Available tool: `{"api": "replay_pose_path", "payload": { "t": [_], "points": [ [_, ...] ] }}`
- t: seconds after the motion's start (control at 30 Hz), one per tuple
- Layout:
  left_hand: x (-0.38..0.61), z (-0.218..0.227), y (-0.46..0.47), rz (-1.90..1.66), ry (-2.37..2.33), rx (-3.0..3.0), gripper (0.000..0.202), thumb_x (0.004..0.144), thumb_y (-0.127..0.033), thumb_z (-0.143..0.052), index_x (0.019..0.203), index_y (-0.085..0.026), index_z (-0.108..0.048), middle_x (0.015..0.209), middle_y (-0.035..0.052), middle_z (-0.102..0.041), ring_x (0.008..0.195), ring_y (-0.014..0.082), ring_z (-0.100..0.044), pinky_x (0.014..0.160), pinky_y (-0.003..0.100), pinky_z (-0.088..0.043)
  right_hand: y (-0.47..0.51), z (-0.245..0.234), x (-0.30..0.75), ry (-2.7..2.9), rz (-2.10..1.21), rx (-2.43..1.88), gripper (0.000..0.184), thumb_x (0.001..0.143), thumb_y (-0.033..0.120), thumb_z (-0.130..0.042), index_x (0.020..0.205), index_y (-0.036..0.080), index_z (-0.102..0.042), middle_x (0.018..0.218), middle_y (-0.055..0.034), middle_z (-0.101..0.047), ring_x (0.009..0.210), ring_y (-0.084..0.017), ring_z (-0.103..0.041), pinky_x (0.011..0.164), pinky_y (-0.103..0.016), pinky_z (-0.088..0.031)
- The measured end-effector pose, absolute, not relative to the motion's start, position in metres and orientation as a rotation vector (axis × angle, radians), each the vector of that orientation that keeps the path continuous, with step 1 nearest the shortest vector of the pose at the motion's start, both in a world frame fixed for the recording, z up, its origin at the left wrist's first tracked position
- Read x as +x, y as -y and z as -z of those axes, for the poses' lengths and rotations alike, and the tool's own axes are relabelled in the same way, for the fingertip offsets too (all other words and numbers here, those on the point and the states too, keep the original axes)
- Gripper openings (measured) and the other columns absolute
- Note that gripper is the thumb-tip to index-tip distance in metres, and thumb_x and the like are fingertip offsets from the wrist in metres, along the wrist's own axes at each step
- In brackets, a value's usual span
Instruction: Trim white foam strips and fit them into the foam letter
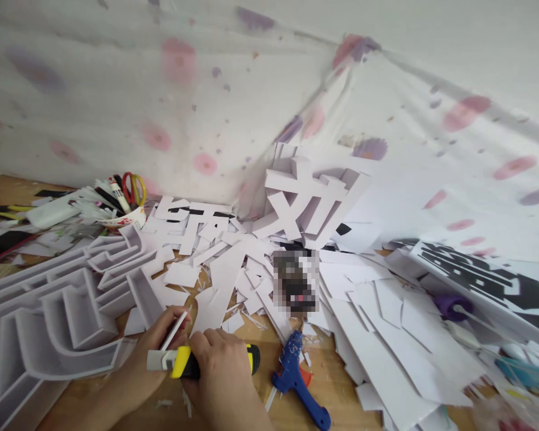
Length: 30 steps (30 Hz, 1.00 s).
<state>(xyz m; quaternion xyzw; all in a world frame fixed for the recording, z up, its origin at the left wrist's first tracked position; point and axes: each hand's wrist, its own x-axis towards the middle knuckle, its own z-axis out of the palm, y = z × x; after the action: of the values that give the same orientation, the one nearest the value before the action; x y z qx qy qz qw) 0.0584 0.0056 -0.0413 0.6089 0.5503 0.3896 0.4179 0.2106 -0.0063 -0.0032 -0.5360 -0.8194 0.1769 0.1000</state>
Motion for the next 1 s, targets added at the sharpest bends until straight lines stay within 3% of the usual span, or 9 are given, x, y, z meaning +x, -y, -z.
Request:
{"api": "replay_pose_path", "payload": {
  "t": [0.27,0.5,0.77,1.0],
  "points": [
    [0.057,0.037,-0.007,-0.860,-1.362,1.662,0.020,0.080,-0.018,-0.042,0.099,-0.025,-0.041,0.084,-0.0006,-0.052,0.078,0.0165,-0.053,0.073,0.031,-0.046,0.002,0.006,0.212,2.370,-0.457,-1.589,0.010,0.065,0.018,-0.055,0.073,0.022,-0.052,0.073,0.0010,-0.064,0.066,-0.016,-0.057,0.056,-0.026,-0.024],
    [0.054,0.031,-0.004,-0.964,-1.368,1.769,0.035,0.071,-0.012,-0.045,0.103,-0.025,-0.046,0.093,0.0009,-0.057,0.087,0.0177,-0.058,0.078,0.031,-0.046,-0.004,0.013,0.217,2.292,-0.390,-1.655,0.008,0.064,0.018,-0.055,0.070,0.022,-0.051,0.068,0.0009,-0.063,0.062,-0.015,-0.055,0.054,-0.026,-0.021],
    [0.058,0.034,-0.005,-0.927,-1.401,1.625,0.024,0.069,-0.010,-0.045,0.089,-0.023,-0.046,0.075,-0.0028,-0.054,0.069,0.0157,-0.055,0.063,0.027,-0.046,0.001,0.008,0.209,2.406,-0.391,-1.473,0.010,0.063,0.017,-0.055,0.070,0.022,-0.051,0.069,0.0024,-0.063,0.064,-0.015,-0.055,0.056,-0.026,-0.024],
    [0.056,0.033,-0.002,-0.984,-1.363,1.742,0.036,0.067,-0.008,-0.044,0.098,-0.025,-0.046,0.089,0.0001,-0.057,0.090,0.0184,-0.057,0.079,0.030,-0.046,-0.004,0.015,0.210,2.325,-0.378,-1.548,0.009,0.063,0.016,-0.054,0.070,0.021,-0.052,0.069,0.0018,-0.063,0.063,-0.015,-0.055,0.055,-0.026,-0.024]
  ]
}}
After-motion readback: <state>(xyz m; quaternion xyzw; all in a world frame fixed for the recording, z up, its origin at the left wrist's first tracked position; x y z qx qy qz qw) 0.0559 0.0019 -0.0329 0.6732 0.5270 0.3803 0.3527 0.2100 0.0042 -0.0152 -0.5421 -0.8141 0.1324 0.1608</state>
